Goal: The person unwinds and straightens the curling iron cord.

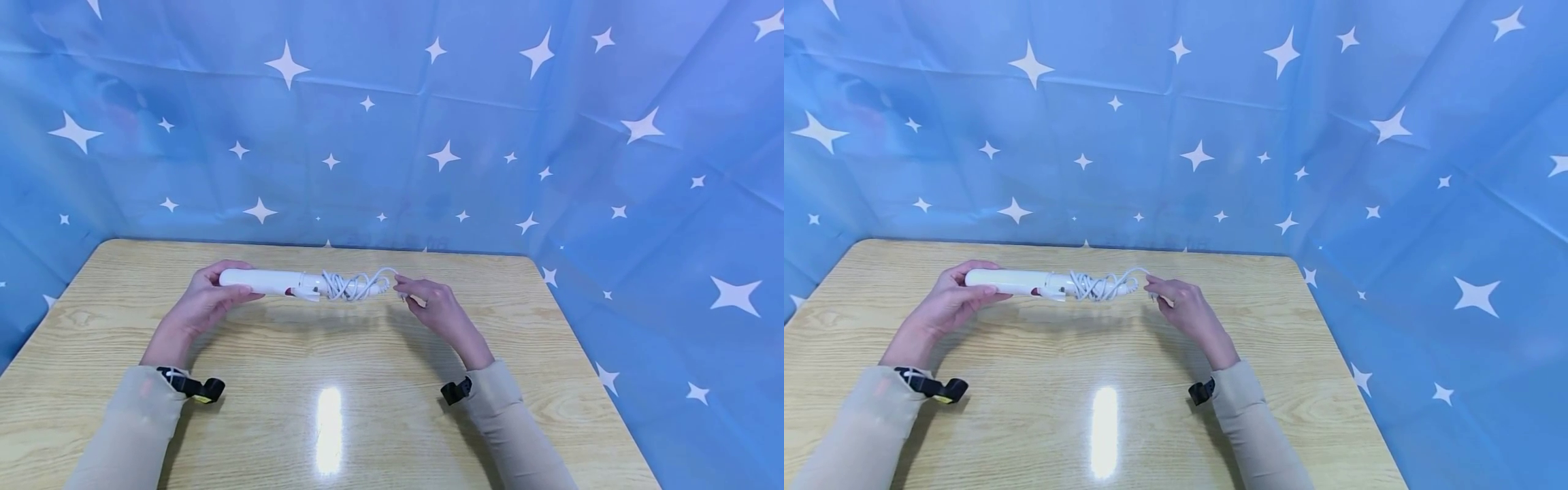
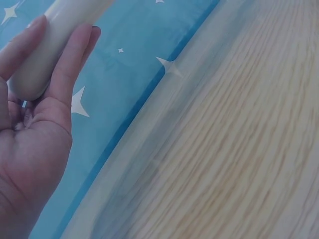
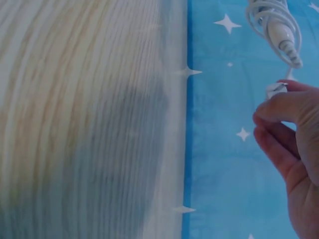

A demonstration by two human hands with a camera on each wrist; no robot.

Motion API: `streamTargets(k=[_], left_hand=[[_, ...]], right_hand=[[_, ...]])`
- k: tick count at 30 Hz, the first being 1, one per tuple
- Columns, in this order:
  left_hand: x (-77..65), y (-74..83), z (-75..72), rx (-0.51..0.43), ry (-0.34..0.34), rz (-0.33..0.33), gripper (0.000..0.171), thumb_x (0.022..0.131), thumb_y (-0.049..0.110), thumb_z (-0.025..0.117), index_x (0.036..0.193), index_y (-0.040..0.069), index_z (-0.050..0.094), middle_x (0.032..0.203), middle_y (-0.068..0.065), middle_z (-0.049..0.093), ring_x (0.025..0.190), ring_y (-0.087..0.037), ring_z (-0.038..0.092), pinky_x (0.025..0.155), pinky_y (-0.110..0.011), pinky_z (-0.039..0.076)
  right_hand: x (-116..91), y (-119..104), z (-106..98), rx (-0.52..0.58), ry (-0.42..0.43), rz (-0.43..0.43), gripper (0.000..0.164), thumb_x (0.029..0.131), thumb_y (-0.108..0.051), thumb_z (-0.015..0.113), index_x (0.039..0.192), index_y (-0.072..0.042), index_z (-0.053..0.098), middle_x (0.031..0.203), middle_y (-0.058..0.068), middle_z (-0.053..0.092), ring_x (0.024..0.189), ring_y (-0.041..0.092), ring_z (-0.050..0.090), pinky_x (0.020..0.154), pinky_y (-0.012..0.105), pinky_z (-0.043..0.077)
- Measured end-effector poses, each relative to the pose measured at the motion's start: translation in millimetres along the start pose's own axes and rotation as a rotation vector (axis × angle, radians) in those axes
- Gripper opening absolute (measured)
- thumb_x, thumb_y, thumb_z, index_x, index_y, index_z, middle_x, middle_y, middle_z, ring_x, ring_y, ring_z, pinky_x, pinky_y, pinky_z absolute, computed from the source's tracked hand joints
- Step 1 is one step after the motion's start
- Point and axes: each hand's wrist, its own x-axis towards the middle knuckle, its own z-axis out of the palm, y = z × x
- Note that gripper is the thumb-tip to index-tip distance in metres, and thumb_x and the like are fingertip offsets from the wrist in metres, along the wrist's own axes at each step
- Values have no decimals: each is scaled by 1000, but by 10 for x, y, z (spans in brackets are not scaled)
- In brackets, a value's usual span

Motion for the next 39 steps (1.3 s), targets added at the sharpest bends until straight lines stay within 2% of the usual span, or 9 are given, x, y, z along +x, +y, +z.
streamTargets(k=[6, 9, 13, 16, 19, 24, 31, 35, 39], left_hand=[[9, -25, -25, -39, -27, 28, 47, 90, -29, 49, 116, 2, 73, 125, -14, 52, 113, -25, 59, 94, -45, 58], [10, -27, -34, -65, -40, 42, 46, 90, -29, 48, 117, 1, 72, 126, -15, 50, 114, -25, 58, 94, -45, 58], [10, -26, -39, -86, -54, 61, 46, 91, -29, 48, 118, 0, 72, 127, -16, 48, 114, -25, 58, 94, -46, 58], [11, -28, -43, -94, -65, 72, 45, 91, -29, 48, 118, -1, 71, 127, -16, 49, 114, -25, 59, 94, -46, 58], [11, -28, -45, -91, -69, 76, 45, 92, -29, 47, 118, -1, 71, 126, -15, 50, 114, -25, 59, 94, -46, 58], [4, -28, -46, -79, -74, 75, 47, 92, -29, 47, 119, 0, 72, 126, -14, 52, 114, -25, 60, 94, -46, 58], [5, -38, -42, -65, -90, 75, 48, 92, -29, 46, 119, 2, 72, 125, -12, 56, 114, -25, 62, 94, -47, 58], [6, -43, -39, -49, -95, 76, 48, 92, -28, 47, 119, 2, 72, 124, -12, 58, 112, -25, 64, 93, -46, 59], [1, -44, -41, -39, -102, 71, 48, 92, -28, 47, 119, 2, 72, 125, -12, 57, 112, -25, 63, 94, -47, 58]], right_hand=[[-45, -25, -13, 25, -47, 62, 35, 83, 13, 77, 114, -1, 75, 130, 12, 69, 104, 30, 71, 68, 39, 62], [-57, -50, -26, 79, -69, 114, 33, 86, 5, 78, 118, -2, 74, 135, 12, 66, 112, 31, 68, 84, 47, 62], [-57, -74, -45, 137, -75, 164, 31, 92, -9, 74, 122, -3, 73, 140, 13, 63, 123, 33, 62, 104, 54, 51], [-54, -84, -50, 181, -33, 175, 29, 93, -14, 71, 121, -4, 73, 140, 12, 63, 128, 34, 57, 110, 59, 44], [-47, -92, -35, 227, 59, 163, 22, 92, -9, 71, 113, -4, 75, 132, 13, 68, 125, 36, 57, 107, 60, 44], [0, -112, 11, 235, 202, 179, 13, 89, 2, 74, 100, -5, 77, 111, 13, 75, 105, 32, 66, 90, 52, 54], [163, -184, 66, 237, 306, 182, 21, 84, 14, 74, 104, 8, 72, 102, 26, 72, 89, 45, 64, 77, 58, 54], [244, -218, 83, 258, 263, 190, 31, 84, 12, 75, 114, 9, 70, 114, 26, 70, 99, 44, 62, 81, 59, 53], [267, -247, 86, 321, 132, 242, 34, 92, 4, 72, 126, 4, 67, 128, 18, 68, 117, 34, 61, 90, 55, 55]])
